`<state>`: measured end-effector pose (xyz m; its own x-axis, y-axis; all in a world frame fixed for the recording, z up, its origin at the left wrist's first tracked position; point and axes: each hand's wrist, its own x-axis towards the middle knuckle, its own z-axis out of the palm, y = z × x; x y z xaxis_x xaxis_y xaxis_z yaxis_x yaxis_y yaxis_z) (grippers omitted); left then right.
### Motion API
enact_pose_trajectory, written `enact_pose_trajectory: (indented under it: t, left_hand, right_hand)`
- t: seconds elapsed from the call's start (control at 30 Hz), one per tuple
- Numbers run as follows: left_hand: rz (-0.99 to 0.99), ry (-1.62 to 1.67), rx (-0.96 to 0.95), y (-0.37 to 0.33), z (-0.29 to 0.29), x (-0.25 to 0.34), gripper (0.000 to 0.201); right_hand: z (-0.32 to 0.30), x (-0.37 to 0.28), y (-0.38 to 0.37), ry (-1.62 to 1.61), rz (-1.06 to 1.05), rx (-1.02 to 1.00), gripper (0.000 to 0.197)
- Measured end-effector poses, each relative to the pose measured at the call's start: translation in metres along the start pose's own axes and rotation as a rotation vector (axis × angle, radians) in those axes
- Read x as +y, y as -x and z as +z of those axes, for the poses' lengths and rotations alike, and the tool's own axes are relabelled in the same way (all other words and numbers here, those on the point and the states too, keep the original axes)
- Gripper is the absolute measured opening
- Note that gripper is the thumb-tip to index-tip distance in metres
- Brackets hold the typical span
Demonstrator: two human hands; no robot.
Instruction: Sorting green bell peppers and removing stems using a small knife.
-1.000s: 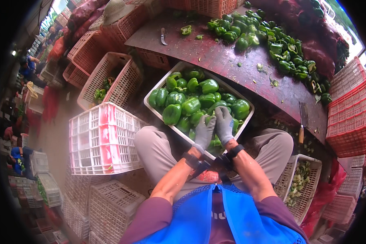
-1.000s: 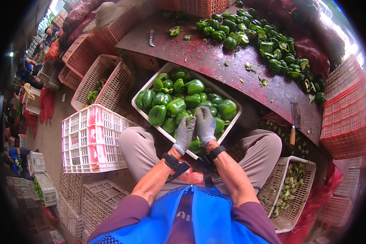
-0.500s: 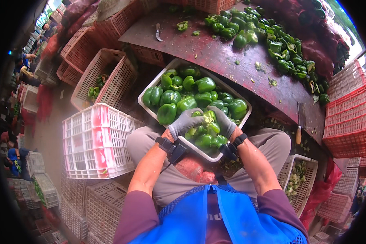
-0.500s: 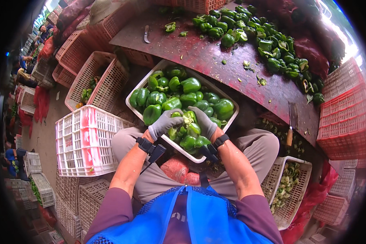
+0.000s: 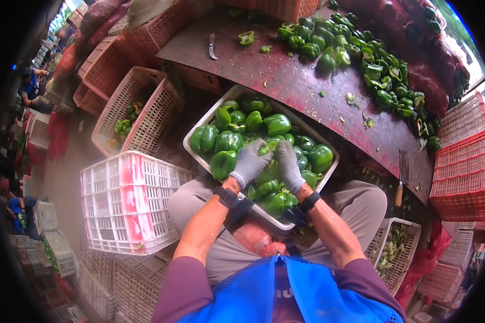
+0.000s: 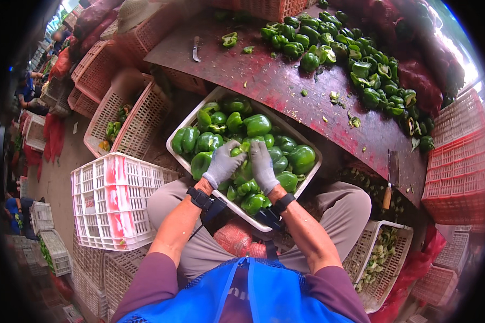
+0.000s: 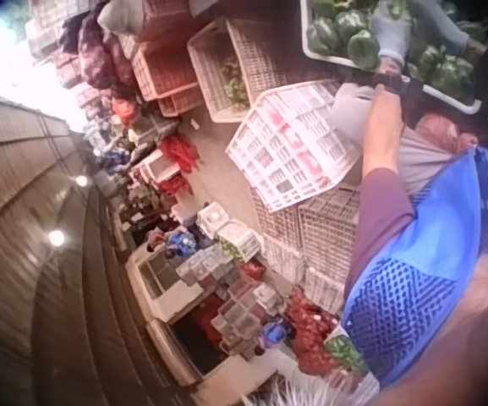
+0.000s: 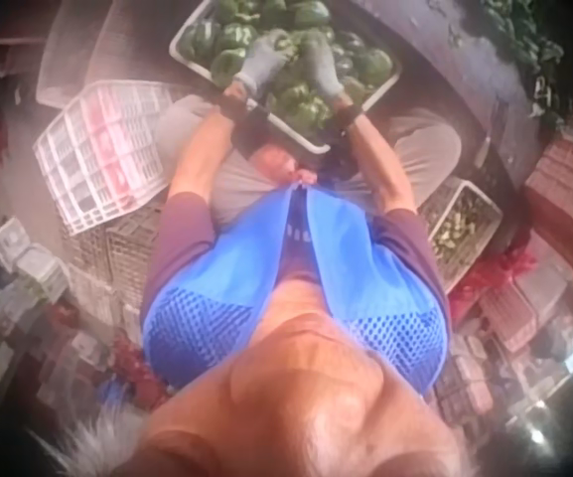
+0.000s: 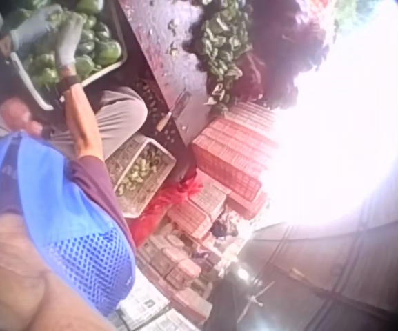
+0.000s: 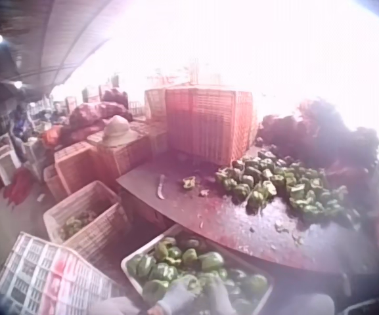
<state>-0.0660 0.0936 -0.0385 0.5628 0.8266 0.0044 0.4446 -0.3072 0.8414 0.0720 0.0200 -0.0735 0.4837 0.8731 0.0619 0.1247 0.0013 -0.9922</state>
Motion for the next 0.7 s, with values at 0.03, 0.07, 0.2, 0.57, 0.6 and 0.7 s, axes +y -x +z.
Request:
enact_pose_trajectory:
  t: [0.03, 0.07, 0.2, 0.57, 0.6, 0.7]
  left_hand:
    - [-0.038, -0.001, 0.034, -0.002, 0.003, -0.003, 0.034]
    - [-0.074, 0.0, 0.073, -0.005, 0.005, -0.001, 0.033]
    - [-0.106, -0.004, 0.155, -0.001, 0.013, -0.019, 0.031]
    - [-0.182, 0.37, -0.127, -0.024, -0.019, -0.025, 0.043]
    - [-0.182, 0.373, -0.125, -0.024, -0.02, -0.023, 0.043]
    - [-0.214, 0.288, -0.06, -0.022, -0.02, -0.01, 0.037]
  right_hand:
    - [0.003, -0.006, 0.005, 0.041, 0.062, 0.021, 0.045]
    - [0.004, -0.011, 0.007, 0.084, 0.087, 0.039, 0.042]
    - [0.013, -0.028, 0.016, 0.277, 0.125, 0.064, 0.034]
    - [0.014, -0.006, -0.018, 0.133, 0.132, -0.112, 0.037]
    - [0.016, -0.011, -0.021, 0.167, 0.15, -0.118, 0.037]
    - [0.017, -0.021, -0.019, 0.25, 0.038, -0.12, 0.035]
